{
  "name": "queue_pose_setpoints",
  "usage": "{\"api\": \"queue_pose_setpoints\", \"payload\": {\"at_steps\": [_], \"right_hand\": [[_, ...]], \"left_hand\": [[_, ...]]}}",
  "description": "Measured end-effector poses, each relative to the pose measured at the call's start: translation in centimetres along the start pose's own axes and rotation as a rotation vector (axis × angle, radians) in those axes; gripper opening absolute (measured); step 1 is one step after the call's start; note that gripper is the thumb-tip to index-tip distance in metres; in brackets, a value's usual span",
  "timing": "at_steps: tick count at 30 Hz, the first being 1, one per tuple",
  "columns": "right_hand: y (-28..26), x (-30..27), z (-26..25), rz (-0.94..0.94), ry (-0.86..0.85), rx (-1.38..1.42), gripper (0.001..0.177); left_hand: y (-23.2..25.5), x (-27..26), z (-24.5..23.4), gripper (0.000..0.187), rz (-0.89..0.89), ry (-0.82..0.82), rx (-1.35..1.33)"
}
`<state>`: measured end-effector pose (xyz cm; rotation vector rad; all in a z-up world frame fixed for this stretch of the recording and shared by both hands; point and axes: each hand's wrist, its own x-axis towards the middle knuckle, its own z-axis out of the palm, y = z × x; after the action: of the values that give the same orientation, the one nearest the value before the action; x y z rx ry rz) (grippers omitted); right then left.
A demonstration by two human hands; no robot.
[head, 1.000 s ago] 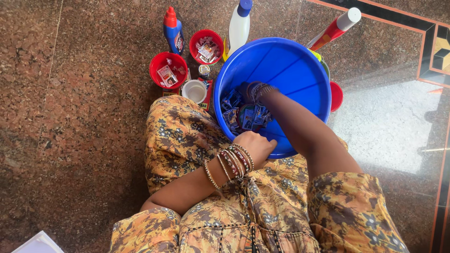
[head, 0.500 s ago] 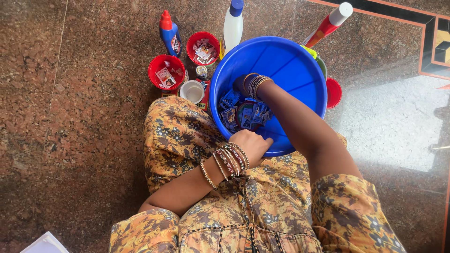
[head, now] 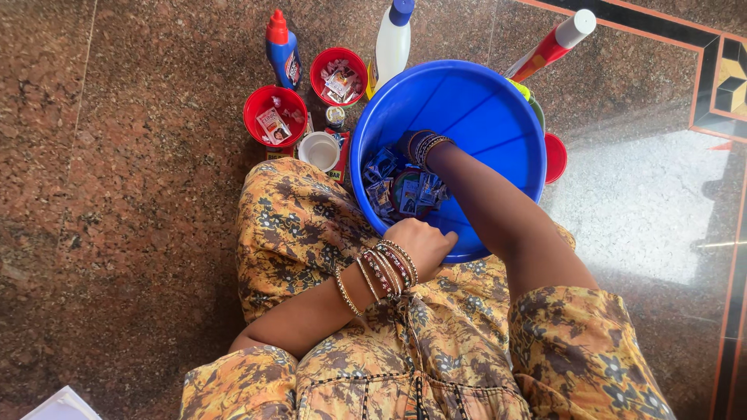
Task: The person sits on the floor and sorts small wrapped items from a blue bowl into smaller red bowls. They pick up items one by one, inspect them, and place them into the red bowls.
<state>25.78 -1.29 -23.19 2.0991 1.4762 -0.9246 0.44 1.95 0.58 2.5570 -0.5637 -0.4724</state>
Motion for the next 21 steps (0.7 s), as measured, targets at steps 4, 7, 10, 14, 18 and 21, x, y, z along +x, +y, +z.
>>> {"api": "queue_pose_setpoints", "payload": {"at_steps": [4, 7, 10, 14, 18, 21], "right_hand": [[0.1, -0.2, 1.3, -0.015, 0.042, 0.003, 0.040], [0.4, 0.1, 1.8, -0.061, 0.071, 0.003, 0.041], [1.3, 0.9, 1.6, -0.004, 0.063, 0.084, 0.034], [1.5, 0.4, 1.3, -0.007, 0.029, 0.101, 0.041], [-0.3, -0.4, 0.9, 0.104, 0.063, 0.187, 0.042], [-1.0, 0.1, 0.5, 0.318, 0.002, 0.650, 0.039]], "left_hand": [[-0.2, 0.0, 0.2, 0.042, 0.007, 0.017, -0.002], [-0.2, -0.1, 0.4, 0.037, 0.015, 0.047, 0.006], [-0.3, 0.0, 0.4, 0.033, 0.022, 0.051, 0.017], [-0.2, 0.0, 0.2, 0.032, 0.008, 0.066, 0.012], [0.3, -0.1, -0.3, 0.034, -0.013, -0.034, 0.070], [0.4, -0.3, -0.5, 0.039, -0.025, 0.000, 0.025]]}}
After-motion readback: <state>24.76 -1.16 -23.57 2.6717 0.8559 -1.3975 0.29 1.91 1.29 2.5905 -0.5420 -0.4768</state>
